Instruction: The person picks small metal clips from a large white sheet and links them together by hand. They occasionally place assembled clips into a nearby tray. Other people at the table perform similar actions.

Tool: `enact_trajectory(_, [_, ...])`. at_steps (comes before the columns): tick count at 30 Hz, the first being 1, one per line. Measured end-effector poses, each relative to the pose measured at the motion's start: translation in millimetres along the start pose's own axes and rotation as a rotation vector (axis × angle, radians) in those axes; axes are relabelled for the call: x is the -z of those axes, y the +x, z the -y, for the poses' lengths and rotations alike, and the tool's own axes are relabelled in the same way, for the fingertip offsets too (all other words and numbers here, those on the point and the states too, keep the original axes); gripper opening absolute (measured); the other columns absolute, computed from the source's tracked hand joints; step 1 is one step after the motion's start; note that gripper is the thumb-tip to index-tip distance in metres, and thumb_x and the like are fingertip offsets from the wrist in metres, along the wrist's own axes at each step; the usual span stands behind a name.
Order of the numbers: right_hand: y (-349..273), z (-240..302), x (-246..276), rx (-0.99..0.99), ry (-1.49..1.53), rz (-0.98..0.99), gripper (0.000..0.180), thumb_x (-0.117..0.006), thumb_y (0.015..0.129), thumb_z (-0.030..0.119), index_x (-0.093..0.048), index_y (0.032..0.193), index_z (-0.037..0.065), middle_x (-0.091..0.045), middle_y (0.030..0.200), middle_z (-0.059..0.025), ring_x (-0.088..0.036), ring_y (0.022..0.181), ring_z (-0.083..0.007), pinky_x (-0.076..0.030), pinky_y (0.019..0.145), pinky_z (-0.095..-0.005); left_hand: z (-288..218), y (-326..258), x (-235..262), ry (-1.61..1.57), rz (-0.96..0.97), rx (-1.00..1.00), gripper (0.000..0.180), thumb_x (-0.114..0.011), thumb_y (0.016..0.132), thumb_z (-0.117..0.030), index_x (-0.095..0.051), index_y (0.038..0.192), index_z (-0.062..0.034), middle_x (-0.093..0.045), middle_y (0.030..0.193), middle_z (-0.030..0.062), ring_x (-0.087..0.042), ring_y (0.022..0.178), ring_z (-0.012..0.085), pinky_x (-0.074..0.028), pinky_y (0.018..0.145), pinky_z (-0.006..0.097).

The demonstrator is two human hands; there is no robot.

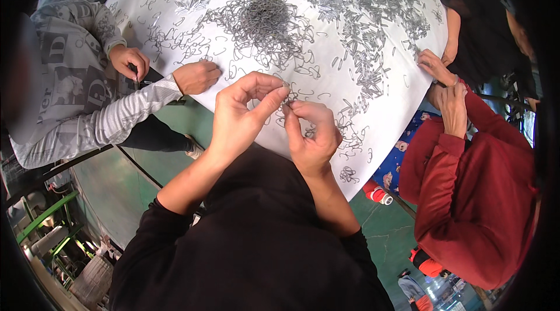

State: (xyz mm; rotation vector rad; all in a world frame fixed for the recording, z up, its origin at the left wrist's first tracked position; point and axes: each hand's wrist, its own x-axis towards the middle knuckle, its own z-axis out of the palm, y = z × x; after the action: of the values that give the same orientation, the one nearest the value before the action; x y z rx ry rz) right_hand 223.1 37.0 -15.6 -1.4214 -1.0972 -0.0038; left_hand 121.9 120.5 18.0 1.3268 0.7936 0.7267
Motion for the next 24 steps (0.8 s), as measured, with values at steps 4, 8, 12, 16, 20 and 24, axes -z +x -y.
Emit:
enact_trajectory(4, [2.6,-2.8,-4.8,-0.047,0.004,0.060,0.024,-0.071,0.075,-0.007,-0.056,0.091,0.003,-0.065,0.081,-0.0088,-0.065,0.067,-0.0217,-0.052,0.059,-0.0293,-1.2,5.4,5.6,0.143,-0.024,-0.160,0.012,-0.070,0.082,-0.003,-0.068,0.093,-0.0006,-0.065,0.097,0.0062,-0.056,0.075,0.0092,-0.048,0.070,0.024])
enact_trajectory(8, [6.9,-29.7,-10.0,-0.138,0.019,0.082,0.020,-0.070,0.079,-0.001,-0.058,0.093,0.004,-0.063,0.082,-0.0076,-0.063,0.069,-0.0217,-0.051,0.059,-0.0304,-2.0,13.0,12.8,0.195,-0.084,-0.268,0.014,-0.072,0.078,0.001,-0.069,0.091,-0.0020,-0.063,0.104,0.0083,-0.055,0.077,0.0115,-0.047,0.072,0.024])
enact_trajectory(12, [26.8,-104.6,-19.6,-0.315,-0.276,0.257,0.009,-0.068,0.084,0.012,-0.063,0.089,0.006,-0.061,0.084,-0.0048,-0.061,0.070,-0.0200,-0.049,0.060,-0.0313,-5.9,18.1,23.4,0.208,-0.107,-0.331,0.015,-0.072,0.077,0.003,-0.069,0.091,-0.0009,-0.062,0.100,0.0075,-0.056,0.084,0.0126,-0.046,0.075,0.025])
enact_trajectory(16, [35.2,-161.8,-42.6,-0.341,-0.457,0.421,0.010,-0.067,0.084,0.017,-0.066,0.085,0.007,-0.062,0.083,-0.0034,-0.062,0.071,-0.0204,-0.048,0.064,-0.0334,-8.3,21.1,31.3,0.218,-0.125,-0.325,0.013,-0.071,0.078,0.004,-0.068,0.091,0.0010,-0.061,0.097,0.0077,-0.058,0.090,0.0141,-0.046,0.079,0.027])
enact_trajectory(20, [36.5,-179.7,-60.6,-0.310,-0.635,0.513,0.011,-0.071,0.079,0.018,-0.067,0.082,0.008,-0.061,0.083,-0.0052,-0.063,0.079,-0.0272,-0.049,0.068,-0.0406,-7.8,22.9,38.1,0.262,-0.139,-0.357,0.014,-0.071,0.078,0.004,-0.068,0.091,0.0009,-0.062,0.098,0.0077,-0.058,0.089,0.0139,-0.046,0.078,0.027])
enact_trajectory(24, [38.4,-183.4,-64.6,-0.310,-0.687,0.552,0.013,-0.072,0.078,0.018,-0.067,0.082,0.008,-0.062,0.084,-0.0063,-0.063,0.079,-0.0283,-0.049,0.068,-0.0409,-2.8,23.7,40.4,0.259,-0.127,-0.341,0.015,-0.071,0.078,0.004,-0.067,0.091,0.0002,-0.062,0.097,0.0075,-0.058,0.085,0.0137,-0.046,0.076,0.027])
